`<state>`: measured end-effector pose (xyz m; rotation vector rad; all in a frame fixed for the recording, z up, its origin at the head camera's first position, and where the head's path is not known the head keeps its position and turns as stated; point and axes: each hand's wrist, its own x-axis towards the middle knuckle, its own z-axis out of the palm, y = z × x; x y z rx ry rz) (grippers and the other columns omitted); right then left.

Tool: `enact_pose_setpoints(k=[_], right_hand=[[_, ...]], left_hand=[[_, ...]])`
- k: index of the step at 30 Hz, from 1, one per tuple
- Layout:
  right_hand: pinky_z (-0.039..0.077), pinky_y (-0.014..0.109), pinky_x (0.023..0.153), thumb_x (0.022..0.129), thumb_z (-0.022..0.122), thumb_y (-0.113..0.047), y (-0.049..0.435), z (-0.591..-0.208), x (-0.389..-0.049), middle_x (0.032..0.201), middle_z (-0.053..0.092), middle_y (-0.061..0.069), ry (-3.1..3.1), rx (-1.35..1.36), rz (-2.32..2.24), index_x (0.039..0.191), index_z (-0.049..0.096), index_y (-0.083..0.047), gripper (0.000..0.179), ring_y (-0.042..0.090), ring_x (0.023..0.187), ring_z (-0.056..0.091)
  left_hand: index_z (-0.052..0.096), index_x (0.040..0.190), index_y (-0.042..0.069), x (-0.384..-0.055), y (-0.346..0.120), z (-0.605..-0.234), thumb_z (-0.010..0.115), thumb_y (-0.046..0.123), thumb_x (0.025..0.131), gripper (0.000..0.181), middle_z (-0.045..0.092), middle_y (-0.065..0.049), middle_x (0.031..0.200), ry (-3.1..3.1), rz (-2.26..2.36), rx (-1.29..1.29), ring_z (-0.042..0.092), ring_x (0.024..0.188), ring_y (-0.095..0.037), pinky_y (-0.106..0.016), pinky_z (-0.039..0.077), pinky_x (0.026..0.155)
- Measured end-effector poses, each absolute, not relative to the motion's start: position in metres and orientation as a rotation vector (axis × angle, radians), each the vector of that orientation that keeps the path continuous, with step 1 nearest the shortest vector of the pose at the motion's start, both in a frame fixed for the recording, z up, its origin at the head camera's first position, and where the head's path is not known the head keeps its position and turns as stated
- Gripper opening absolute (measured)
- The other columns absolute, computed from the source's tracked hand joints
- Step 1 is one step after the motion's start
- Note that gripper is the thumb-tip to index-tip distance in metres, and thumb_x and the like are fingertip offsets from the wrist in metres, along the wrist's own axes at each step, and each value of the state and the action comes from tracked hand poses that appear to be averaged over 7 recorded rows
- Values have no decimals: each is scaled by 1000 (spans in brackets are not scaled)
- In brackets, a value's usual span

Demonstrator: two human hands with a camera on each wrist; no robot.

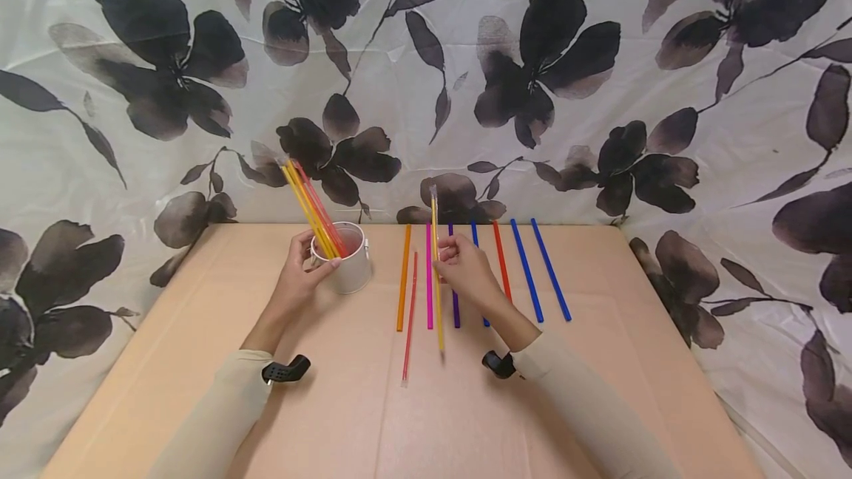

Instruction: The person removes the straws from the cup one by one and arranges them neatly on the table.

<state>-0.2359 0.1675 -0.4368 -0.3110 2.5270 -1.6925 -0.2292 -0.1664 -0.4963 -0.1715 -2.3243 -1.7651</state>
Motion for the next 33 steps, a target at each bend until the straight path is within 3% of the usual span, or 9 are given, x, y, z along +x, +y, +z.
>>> enact_pose_setpoints(k=[6,14,33], right_hand=[[62,46,80,93,70,-5,172,-461,-235,98,59,12,2537,-230,-1592,124,57,-4,33,20,75,64],[62,31,70,93,70,-5,176,-483,-233,98,58,12,2520,-181,-1496,127,55,-3,37,21,72,64],[52,26,56,92,69,-5,177,-496,-237,85,61,9,2553,-158,-1359,125,53,-4,37,21,65,62]], left_hand=[[30,152,21,-231,-165,-498,80,30,89,81,40,-9,151,-2316,-1756,-167,37,142,-30,-59,35,116],[30,152,20,-235,-163,-500,80,31,90,81,41,-8,151,-2318,-1744,-158,37,142,-29,-58,35,116],[29,152,19,-241,-157,-500,80,31,90,81,39,-9,152,-2302,-1737,-136,36,143,-30,-59,34,116]])
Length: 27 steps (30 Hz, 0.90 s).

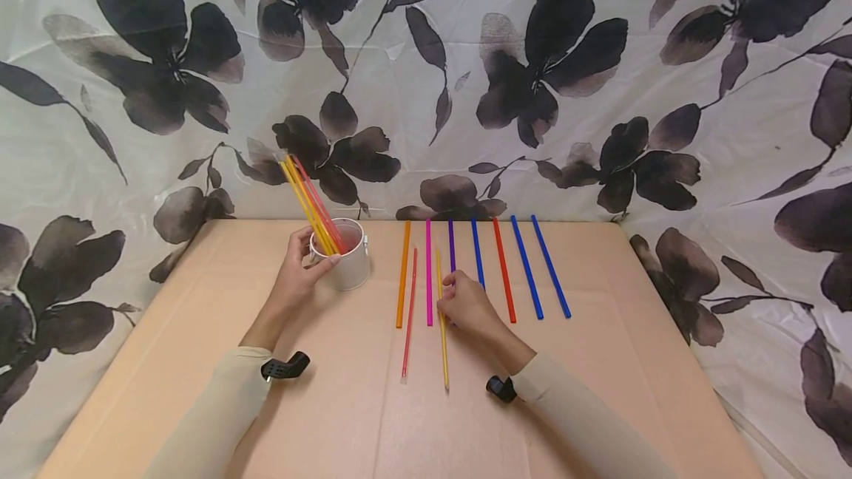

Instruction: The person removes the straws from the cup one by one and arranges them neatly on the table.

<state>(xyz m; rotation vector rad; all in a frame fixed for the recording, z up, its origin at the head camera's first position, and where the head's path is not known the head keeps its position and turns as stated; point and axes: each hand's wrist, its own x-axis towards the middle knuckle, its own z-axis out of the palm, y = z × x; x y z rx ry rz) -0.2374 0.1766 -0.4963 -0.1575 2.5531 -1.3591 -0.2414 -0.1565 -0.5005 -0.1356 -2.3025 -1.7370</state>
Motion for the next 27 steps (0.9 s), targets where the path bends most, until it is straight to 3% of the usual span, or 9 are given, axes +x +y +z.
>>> enact_pose_setpoints(k=[13,21,27], right_hand=[[46,24,51,91,69,-3,174,-495,-235,80,61,8,2575,-121,-1290,123,53,-3,36,20,60,59],[42,23,48,89,69,-2,174,-497,-236,80,60,8,2606,-152,-1244,122,54,-2,37,18,59,57],[44,24,49,88,71,-2,173,-497,-236,81,60,8,2639,-171,-1202,122,55,-1,37,18,61,57]], left_hand=[[25,155,12,-242,-156,-497,76,19,92,82,34,-17,155,-2325,-1787,-119,31,146,-36,-60,28,118],[28,153,19,-240,-155,-498,78,29,91,80,37,-9,154,-2326,-1736,-109,33,145,-30,-59,32,117],[28,154,20,-240,-156,-498,77,29,92,80,37,-9,154,-2334,-1725,-105,34,145,-31,-59,32,117]])
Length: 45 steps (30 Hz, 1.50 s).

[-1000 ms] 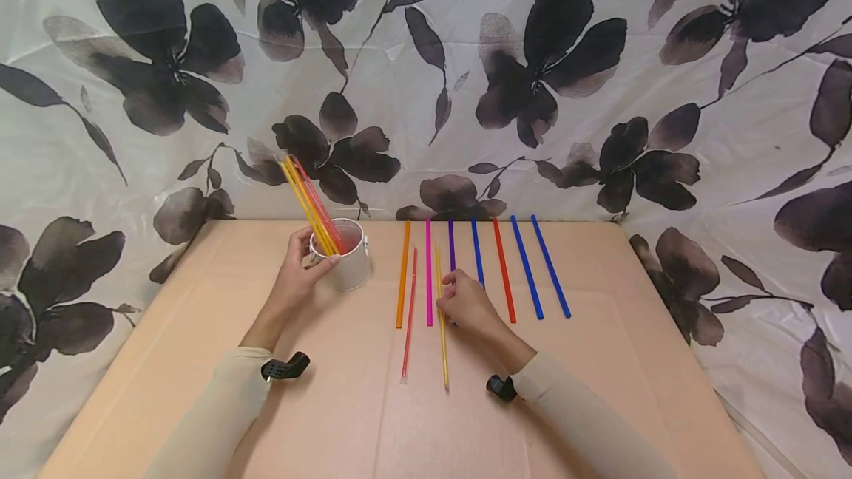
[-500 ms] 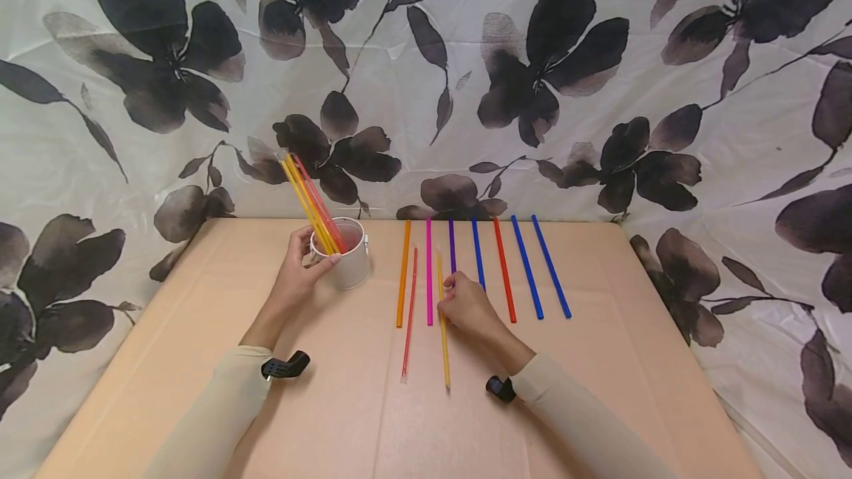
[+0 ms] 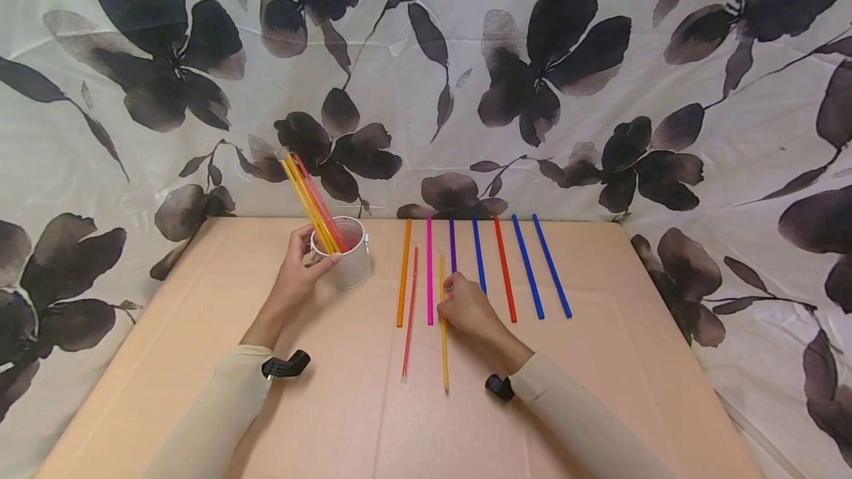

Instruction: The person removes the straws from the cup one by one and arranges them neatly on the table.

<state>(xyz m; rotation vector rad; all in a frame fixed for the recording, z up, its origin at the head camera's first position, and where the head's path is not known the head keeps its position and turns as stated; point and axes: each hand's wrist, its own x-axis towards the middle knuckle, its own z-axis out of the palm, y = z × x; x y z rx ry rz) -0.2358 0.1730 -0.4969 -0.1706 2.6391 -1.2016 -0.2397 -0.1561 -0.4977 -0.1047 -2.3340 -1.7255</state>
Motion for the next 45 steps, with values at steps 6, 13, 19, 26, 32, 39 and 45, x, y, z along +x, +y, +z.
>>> enact_pose_setpoints(k=[6,13,19,26,32,39,45], right_hand=[[45,24,50,88,72,-3,172,-497,-237,81,60,8,2680,-193,-1151,120,55,-2,36,17,60,56],[41,23,50,87,72,-2,172,-497,-239,80,57,7,2702,-214,-1124,117,57,0,34,16,61,53],[41,23,49,87,73,-3,171,-496,-239,78,57,7,2710,-224,-1113,116,57,-1,33,17,60,55],[41,24,50,86,73,-2,170,-495,-239,77,58,7,2713,-227,-1096,114,59,-2,31,18,60,55],[40,23,48,87,71,0,168,-493,-239,77,60,8,2689,-224,-1127,114,59,-2,30,18,57,56],[39,24,46,90,67,0,167,-491,-240,77,61,8,2681,-235,-1169,117,60,-1,28,18,54,54],[43,24,47,90,67,-1,167,-493,-242,80,61,8,2678,-240,-1201,116,60,-1,27,17,55,55]], left_hand=[[25,154,12,-233,-152,-483,76,20,92,81,35,-16,155,-2338,-1771,-112,31,146,-37,-62,30,117],[27,154,17,-237,-155,-489,78,26,91,81,37,-10,153,-2322,-1773,-127,33,144,-30,-57,31,119],[28,154,22,-243,-158,-499,78,28,91,81,38,-7,153,-2307,-1756,-154,34,143,-28,-58,31,119],[27,154,20,-244,-159,-498,78,29,91,81,38,-7,152,-2323,-1739,-137,34,143,-28,-59,31,118],[28,153,21,-244,-159,-499,79,32,90,82,39,-6,151,-2325,-1726,-140,36,142,-27,-59,32,118],[28,153,20,-244,-159,-500,79,30,91,81,38,-6,152,-2318,-1734,-147,35,144,-26,-58,32,118],[28,153,20,-246,-159,-500,79,28,91,80,39,-6,151,-2310,-1746,-151,36,142,-26,-58,33,117]])
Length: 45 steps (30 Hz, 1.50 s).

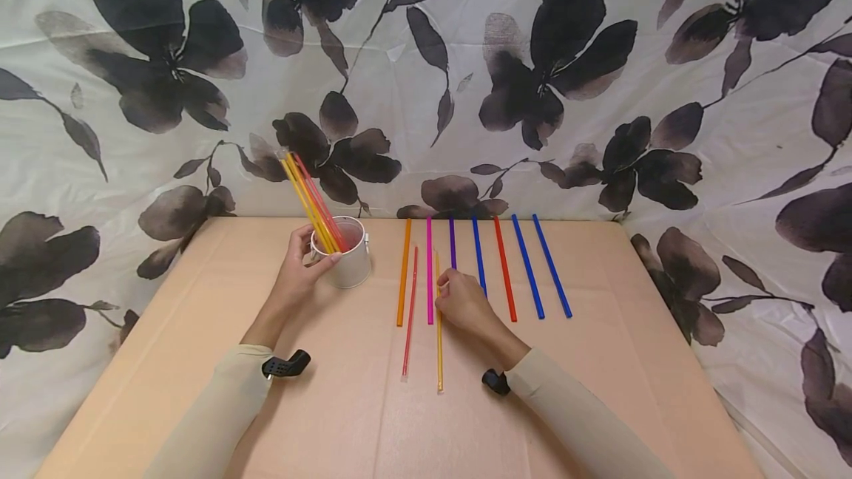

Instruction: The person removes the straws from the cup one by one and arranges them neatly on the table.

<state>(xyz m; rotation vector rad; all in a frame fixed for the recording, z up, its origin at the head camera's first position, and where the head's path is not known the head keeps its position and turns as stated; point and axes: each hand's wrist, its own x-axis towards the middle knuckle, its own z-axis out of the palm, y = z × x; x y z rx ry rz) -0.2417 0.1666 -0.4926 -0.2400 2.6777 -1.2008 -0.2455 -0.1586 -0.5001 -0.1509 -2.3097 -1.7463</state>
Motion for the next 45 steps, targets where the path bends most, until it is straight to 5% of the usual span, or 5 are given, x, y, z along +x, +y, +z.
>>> enact_pose_setpoints(k=[45], right_hand=[[51,25,55,94,64,-6,157,-478,-259,91,63,8,2731,-338,-1162,124,61,-1,31,20,65,61]], left_hand=[[30,152,20,-241,-157,-502,79,29,90,80,39,-8,151,-2297,-1749,-154,35,143,-32,-62,33,115]])
